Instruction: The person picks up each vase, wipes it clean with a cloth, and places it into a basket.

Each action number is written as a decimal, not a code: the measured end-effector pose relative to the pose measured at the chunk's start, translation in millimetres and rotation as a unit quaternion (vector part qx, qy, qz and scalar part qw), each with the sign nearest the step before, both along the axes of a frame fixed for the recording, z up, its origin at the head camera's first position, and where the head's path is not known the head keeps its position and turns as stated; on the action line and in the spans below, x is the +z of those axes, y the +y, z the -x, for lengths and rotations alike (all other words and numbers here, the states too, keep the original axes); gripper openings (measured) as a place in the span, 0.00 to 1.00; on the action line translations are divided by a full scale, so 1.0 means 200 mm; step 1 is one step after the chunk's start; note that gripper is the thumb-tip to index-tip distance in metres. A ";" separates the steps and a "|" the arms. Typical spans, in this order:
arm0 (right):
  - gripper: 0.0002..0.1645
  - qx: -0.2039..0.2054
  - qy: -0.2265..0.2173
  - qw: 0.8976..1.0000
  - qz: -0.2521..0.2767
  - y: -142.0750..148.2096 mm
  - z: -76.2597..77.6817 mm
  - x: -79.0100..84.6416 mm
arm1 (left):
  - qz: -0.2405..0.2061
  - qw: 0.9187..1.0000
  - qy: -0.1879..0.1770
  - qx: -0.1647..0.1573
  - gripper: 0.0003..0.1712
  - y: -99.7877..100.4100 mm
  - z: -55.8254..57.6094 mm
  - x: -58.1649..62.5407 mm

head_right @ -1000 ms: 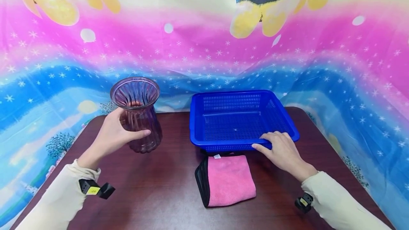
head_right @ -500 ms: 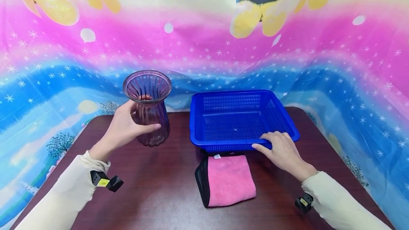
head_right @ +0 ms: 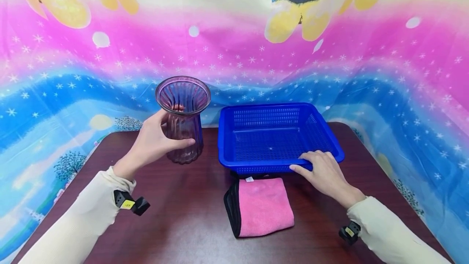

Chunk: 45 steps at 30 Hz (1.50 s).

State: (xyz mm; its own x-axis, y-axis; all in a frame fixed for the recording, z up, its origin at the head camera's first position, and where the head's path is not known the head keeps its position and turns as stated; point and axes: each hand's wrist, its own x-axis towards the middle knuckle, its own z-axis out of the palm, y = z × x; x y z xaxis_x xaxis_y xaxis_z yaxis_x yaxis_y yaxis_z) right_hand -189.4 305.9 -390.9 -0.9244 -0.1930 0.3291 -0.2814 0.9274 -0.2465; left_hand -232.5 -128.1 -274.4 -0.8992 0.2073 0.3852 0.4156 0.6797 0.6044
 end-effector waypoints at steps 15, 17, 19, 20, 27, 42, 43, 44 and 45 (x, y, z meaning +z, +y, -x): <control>0.29 0.003 -0.009 1.000 0.009 0.00 0.00 0.01 | 0.006 1.000 -0.002 -0.010 0.51 0.13 0.04 0.04; 0.29 0.003 -0.008 1.000 0.010 0.00 0.00 0.01 | 0.006 1.000 -0.006 -0.014 0.52 0.15 0.05 0.05; 0.28 0.004 -0.008 1.000 0.010 0.00 0.00 0.01 | 0.005 1.000 -0.009 -0.017 0.53 0.17 0.05 0.06; 0.28 0.004 -0.008 1.000 0.010 0.00 0.00 0.01 | 0.004 1.000 -0.010 -0.019 0.53 0.18 0.05 0.06; 0.29 0.002 -0.010 1.000 0.009 0.00 0.00 0.01 | 0.023 0.999 -0.006 -0.027 0.52 0.24 0.06 0.08; 0.28 0.003 0.005 1.000 0.009 0.00 0.00 0.02 | 0.039 0.998 -0.008 -0.038 0.54 0.41 0.09 0.06; 0.28 0.003 0.005 1.000 0.009 0.00 0.00 0.02 | 0.038 0.998 -0.008 -0.039 0.54 0.42 0.09 0.06; 0.27 0.003 0.005 1.000 0.009 0.00 0.00 0.01 | 0.037 0.998 -0.009 -0.039 0.54 0.43 0.10 0.06; 0.27 0.003 0.005 1.000 0.009 0.00 0.00 0.01 | 0.038 0.998 -0.010 -0.040 0.54 0.44 0.10 0.06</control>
State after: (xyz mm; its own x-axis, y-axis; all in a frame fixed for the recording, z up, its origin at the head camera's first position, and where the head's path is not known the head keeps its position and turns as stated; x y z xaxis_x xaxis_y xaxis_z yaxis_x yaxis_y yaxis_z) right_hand -189.6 305.2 -388.0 -0.9195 -0.1934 0.3421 -0.2905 0.9209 -0.2600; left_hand -252.3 -40.4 -262.4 -0.8863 0.3064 0.3472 0.4581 0.6897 0.5608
